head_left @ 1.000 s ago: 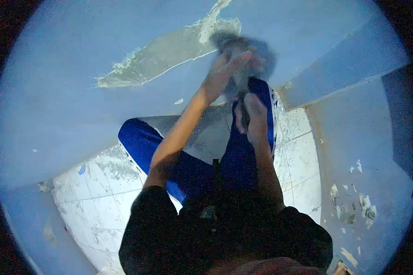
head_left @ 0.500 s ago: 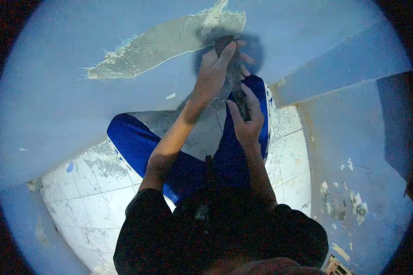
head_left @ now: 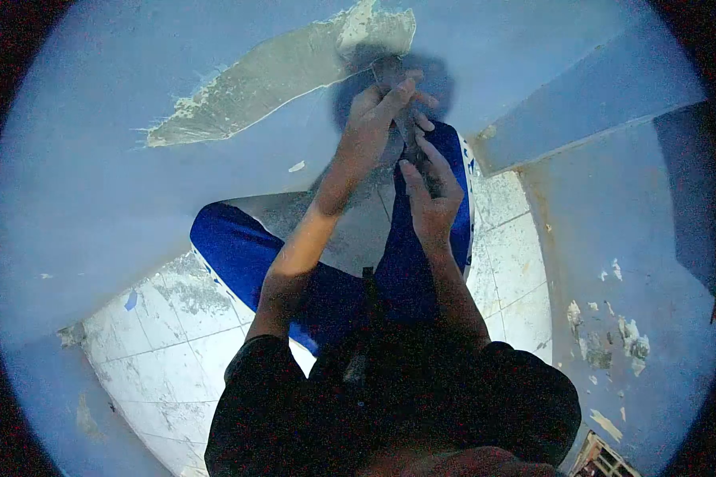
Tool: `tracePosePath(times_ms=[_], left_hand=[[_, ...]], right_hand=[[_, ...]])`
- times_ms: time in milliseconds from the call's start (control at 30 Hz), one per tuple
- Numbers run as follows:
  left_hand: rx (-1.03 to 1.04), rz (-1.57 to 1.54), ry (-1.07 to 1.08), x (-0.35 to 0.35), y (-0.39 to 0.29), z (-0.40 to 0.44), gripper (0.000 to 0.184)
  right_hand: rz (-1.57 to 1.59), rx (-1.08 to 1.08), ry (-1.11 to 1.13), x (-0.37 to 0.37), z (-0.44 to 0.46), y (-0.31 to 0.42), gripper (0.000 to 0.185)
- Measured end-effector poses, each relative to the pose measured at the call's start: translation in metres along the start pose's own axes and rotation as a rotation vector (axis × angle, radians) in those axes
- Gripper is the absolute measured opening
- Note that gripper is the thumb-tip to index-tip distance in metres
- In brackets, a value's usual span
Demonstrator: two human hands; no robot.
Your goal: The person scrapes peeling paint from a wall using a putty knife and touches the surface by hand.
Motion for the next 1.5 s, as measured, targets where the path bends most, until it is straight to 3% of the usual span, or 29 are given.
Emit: tracePosePath(times_ms=[133,233,333,433,533,633,733,833,967,1167,1267,1433,1500], left_hand=[[0.009,-0.004,0.056,-0.002,0.002,0.0,0.055],[-0.041,-0.263,0.097,0.003,0.003,0.001,0.062],[-0.081,-0.77,0.283,0.01,-0.006,0.003,0.07],[-0.114,-1.005,0.366,0.012,0.005,0.007,0.071],[-0.193,-1.132,0.372,0.017,0.019,0.007,0.069],[-0.245,-0.879,0.315,0.014,0.043,0.007,0.057],[-0.231,-1.312,0.492,0.024,0.043,0.002,0.046],[-0.338,-1.385,0.505,0.029,0.044,-0.001,0.043],[-0.22,-1.277,0.559,0.028,0.038,0.0,0.042],[-0.197,-1.176,0.524,0.026,0.037,0.003,0.043],[-0.208,-1.146,0.475,0.029,0.038,0.003,0.044],[-0.168,-1.104,0.438,0.029,0.039,0.005,0.048],[-0.127,-0.827,0.302,0.027,0.028,0.005,0.05]], right_hand=[[0.037,0.051,-0.03,0.0,-0.002,-0.001,0.037],[0.1,0.076,-0.042,0.002,-0.002,0.004,0.036],[0.117,0.12,-0.036,0.003,-0.002,0.007,0.036],[0.131,0.114,-0.044,0.002,-0.003,0.003,0.036],[0.143,0.116,-0.068,0.0,-0.004,0.005,0.035],[0.138,0.106,-0.065,0.002,-0.002,0.004,0.033],[0.106,0.062,-0.037,0.004,-0.003,0.004,0.031],[0.055,0.032,-0.031,0.004,-0.006,0.0,0.031],[0.031,-0.044,-0.09,0.009,-0.008,-0.003,0.03],[0.139,0.094,-0.113,0.009,-0.011,-0.009,0.03],[0.045,-0.079,-0.146,0.008,-0.007,-0.007,0.031],[0.082,0.101,-0.131,0.004,-0.004,-0.009,0.031],[0.072,0.112,-0.129,0.002,-0.001,-0.008,0.03]])
Point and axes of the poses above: each hand's wrist, its own z-axis towards the middle knuckle, its own x-axis out of the palm, y = z × x, the point moved 5 cm from there along z, towards the middle knuckle, and after that the axes turned 13 degrees about z, right-handed, at the moved point
